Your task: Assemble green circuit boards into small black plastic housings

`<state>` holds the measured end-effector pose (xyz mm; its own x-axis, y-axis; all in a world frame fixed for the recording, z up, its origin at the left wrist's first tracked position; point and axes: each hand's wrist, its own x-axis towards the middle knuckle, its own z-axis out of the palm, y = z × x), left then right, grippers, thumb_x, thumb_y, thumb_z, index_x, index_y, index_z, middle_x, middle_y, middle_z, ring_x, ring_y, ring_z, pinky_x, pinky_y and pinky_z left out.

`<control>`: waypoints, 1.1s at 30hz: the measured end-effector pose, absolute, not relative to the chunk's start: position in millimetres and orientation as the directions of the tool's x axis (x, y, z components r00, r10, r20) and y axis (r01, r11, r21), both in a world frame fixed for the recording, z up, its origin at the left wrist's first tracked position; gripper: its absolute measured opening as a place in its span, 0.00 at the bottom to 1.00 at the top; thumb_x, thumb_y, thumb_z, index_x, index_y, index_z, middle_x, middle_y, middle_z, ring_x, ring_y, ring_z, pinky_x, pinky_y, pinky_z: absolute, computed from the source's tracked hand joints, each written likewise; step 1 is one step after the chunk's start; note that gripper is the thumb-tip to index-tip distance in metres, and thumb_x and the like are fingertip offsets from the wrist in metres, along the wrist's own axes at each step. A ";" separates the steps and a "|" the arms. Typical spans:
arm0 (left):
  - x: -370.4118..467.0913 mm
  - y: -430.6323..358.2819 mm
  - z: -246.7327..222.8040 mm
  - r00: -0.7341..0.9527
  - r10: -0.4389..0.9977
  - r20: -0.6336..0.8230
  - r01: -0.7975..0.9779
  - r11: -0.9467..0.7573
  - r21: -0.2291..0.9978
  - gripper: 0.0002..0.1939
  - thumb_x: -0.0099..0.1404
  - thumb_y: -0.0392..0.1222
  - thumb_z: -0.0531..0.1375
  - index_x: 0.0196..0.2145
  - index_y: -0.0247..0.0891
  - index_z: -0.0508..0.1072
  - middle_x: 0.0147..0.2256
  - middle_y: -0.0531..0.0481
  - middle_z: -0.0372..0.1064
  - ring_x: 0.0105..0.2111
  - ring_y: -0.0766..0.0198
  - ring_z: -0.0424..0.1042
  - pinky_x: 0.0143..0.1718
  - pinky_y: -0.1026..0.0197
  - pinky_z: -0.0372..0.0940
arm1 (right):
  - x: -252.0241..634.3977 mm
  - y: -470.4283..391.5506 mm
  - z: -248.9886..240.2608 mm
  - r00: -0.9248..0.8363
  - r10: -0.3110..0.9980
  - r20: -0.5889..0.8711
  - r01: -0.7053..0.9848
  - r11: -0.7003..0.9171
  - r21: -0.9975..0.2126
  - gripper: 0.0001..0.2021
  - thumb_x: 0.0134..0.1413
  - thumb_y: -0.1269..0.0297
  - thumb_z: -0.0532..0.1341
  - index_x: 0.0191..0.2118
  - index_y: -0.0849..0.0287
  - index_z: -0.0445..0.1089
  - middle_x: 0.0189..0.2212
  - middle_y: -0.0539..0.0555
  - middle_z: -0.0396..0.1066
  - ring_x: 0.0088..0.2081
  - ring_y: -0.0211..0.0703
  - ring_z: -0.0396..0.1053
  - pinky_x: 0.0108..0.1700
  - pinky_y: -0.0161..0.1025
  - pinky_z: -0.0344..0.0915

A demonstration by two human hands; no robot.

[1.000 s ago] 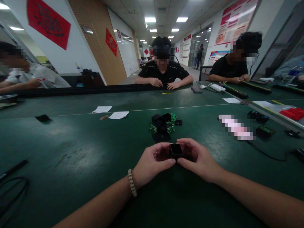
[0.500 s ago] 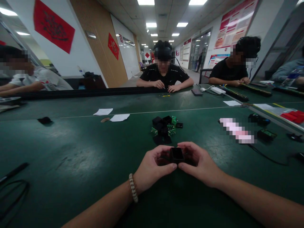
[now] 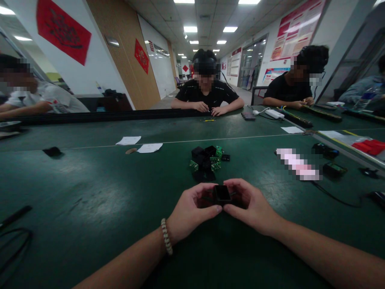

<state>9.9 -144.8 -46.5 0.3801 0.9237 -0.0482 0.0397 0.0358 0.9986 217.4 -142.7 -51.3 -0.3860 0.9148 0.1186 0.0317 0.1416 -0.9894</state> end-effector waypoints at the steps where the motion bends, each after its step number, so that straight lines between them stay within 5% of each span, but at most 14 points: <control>1: 9.7 -144.7 -46.4 0.380 0.924 -0.047 0.042 0.034 0.999 0.25 0.55 0.37 0.69 0.51 0.39 0.71 0.47 0.43 0.75 0.47 0.53 0.74 0.50 0.47 0.68 | 217.8 -142.6 -52.0 -0.391 0.912 0.122 0.032 0.146 -0.989 0.23 0.48 0.71 0.69 0.50 0.54 0.66 0.46 0.55 0.73 0.48 0.48 0.72 0.51 0.49 0.71; 33: 7.4 -147.1 -43.8 0.493 0.870 0.008 0.079 -0.054 0.995 0.26 0.54 0.40 0.71 0.47 0.38 0.66 0.45 0.45 0.70 0.43 0.55 0.72 0.44 0.50 0.68 | 223.6 -141.4 -53.9 -0.537 0.810 0.234 -0.047 0.248 -0.968 0.24 0.51 0.73 0.68 0.55 0.53 0.68 0.47 0.56 0.70 0.48 0.49 0.72 0.51 0.50 0.69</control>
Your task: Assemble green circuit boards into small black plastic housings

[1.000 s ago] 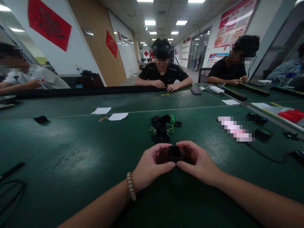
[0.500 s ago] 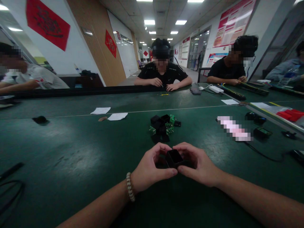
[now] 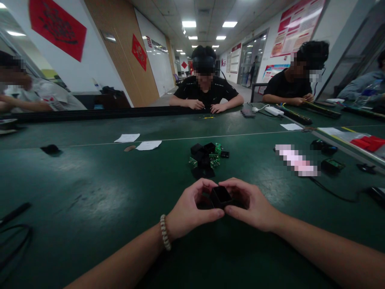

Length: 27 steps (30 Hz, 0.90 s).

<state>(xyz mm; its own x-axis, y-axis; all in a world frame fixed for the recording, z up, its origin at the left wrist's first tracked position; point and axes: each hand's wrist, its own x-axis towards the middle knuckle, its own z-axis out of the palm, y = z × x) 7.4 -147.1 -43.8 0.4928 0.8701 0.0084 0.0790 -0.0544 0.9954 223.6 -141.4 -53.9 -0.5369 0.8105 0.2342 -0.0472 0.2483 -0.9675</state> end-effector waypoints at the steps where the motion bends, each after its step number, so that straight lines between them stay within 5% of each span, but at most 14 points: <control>1: 7.6 -147.1 -43.5 0.491 0.871 0.009 0.080 -0.055 0.995 0.26 0.54 0.39 0.71 0.47 0.38 0.66 0.45 0.45 0.71 0.43 0.55 0.72 0.44 0.50 0.68 | 223.6 -141.4 -53.5 -0.540 0.810 0.227 -0.042 0.244 -0.969 0.24 0.51 0.73 0.68 0.55 0.54 0.68 0.47 0.56 0.70 0.48 0.49 0.72 0.51 0.50 0.69; 27: 8.3 -148.4 -41.5 0.476 0.880 0.006 0.088 -0.054 0.995 0.24 0.54 0.40 0.71 0.46 0.38 0.65 0.44 0.45 0.71 0.43 0.54 0.73 0.44 0.51 0.69 | 226.0 -141.4 -61.2 -0.559 0.800 0.219 -0.057 0.226 -0.972 0.29 0.54 0.70 0.67 0.60 0.52 0.62 0.49 0.56 0.72 0.52 0.49 0.72 0.55 0.52 0.69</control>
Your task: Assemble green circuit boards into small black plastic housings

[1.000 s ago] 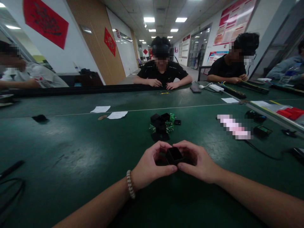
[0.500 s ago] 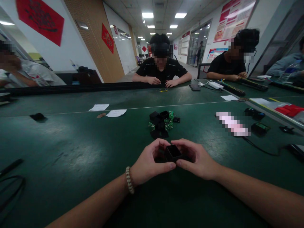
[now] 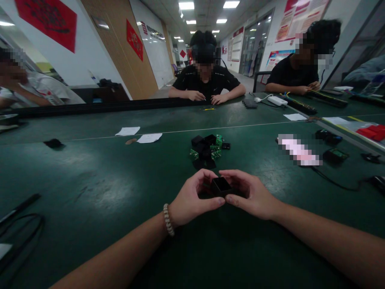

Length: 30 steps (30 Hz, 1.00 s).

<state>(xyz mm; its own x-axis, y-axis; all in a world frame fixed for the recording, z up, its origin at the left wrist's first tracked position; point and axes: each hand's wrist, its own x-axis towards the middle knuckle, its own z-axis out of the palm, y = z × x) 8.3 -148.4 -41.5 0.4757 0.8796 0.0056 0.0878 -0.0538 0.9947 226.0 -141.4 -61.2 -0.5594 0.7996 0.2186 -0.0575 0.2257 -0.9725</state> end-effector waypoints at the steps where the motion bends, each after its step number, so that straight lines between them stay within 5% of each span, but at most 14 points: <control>1: 8.3 -148.6 -41.1 0.474 0.880 0.005 0.089 -0.054 0.995 0.24 0.54 0.40 0.70 0.46 0.38 0.66 0.44 0.45 0.71 0.43 0.55 0.73 0.44 0.51 0.69 | 226.1 -141.3 -61.8 -0.560 0.798 0.223 -0.058 0.231 -0.971 0.29 0.54 0.70 0.68 0.60 0.52 0.62 0.49 0.56 0.73 0.52 0.49 0.72 0.55 0.52 0.69; 30: 5.8 -146.3 -41.1 0.496 0.868 0.013 0.059 -0.049 0.997 0.22 0.56 0.40 0.70 0.45 0.39 0.66 0.43 0.48 0.69 0.42 0.58 0.71 0.44 0.54 0.68 | 226.1 -143.2 -60.5 -0.488 0.841 0.232 -0.028 0.251 -0.968 0.29 0.50 0.65 0.71 0.58 0.51 0.63 0.48 0.55 0.72 0.49 0.48 0.73 0.52 0.50 0.71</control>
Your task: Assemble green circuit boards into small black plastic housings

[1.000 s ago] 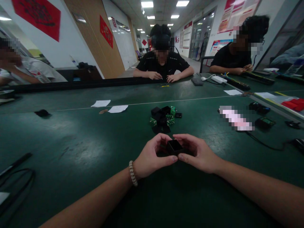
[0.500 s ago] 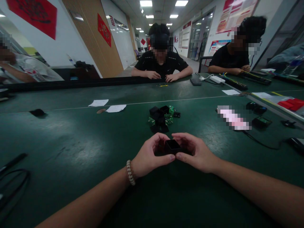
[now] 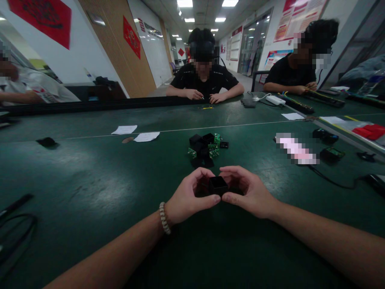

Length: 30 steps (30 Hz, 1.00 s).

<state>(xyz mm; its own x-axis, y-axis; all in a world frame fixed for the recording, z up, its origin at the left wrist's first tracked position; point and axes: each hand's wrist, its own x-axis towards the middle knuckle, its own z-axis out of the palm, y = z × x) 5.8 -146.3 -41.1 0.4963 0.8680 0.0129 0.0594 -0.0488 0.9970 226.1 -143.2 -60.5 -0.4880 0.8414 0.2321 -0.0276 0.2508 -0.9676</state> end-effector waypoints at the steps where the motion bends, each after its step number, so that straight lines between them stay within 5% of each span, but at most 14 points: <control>1: 5.7 -146.2 -41.1 0.499 0.867 0.013 0.054 -0.046 0.997 0.22 0.56 0.40 0.70 0.45 0.39 0.66 0.43 0.48 0.69 0.42 0.57 0.71 0.43 0.54 0.68 | 226.1 -142.9 -60.8 -0.487 0.841 0.236 -0.027 0.256 -0.966 0.29 0.50 0.65 0.71 0.58 0.51 0.63 0.48 0.55 0.72 0.49 0.48 0.73 0.52 0.50 0.71; 30: 7.5 -147.7 -43.4 0.515 0.855 0.061 0.058 -0.106 0.993 0.24 0.54 0.33 0.69 0.46 0.41 0.64 0.45 0.48 0.66 0.45 0.56 0.70 0.46 0.53 0.67 | 222.3 -144.7 -53.6 -0.507 0.812 0.289 -0.018 0.325 -0.946 0.26 0.50 0.69 0.70 0.55 0.53 0.65 0.49 0.56 0.70 0.51 0.49 0.72 0.53 0.50 0.70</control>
<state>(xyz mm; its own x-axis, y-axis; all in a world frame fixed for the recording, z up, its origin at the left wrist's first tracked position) 7.5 -147.7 -43.4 0.5152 0.8549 0.0615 0.0575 -0.1061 0.9927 222.3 -144.7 -53.6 -0.5065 0.8124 0.2888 -0.0181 0.3249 -0.9456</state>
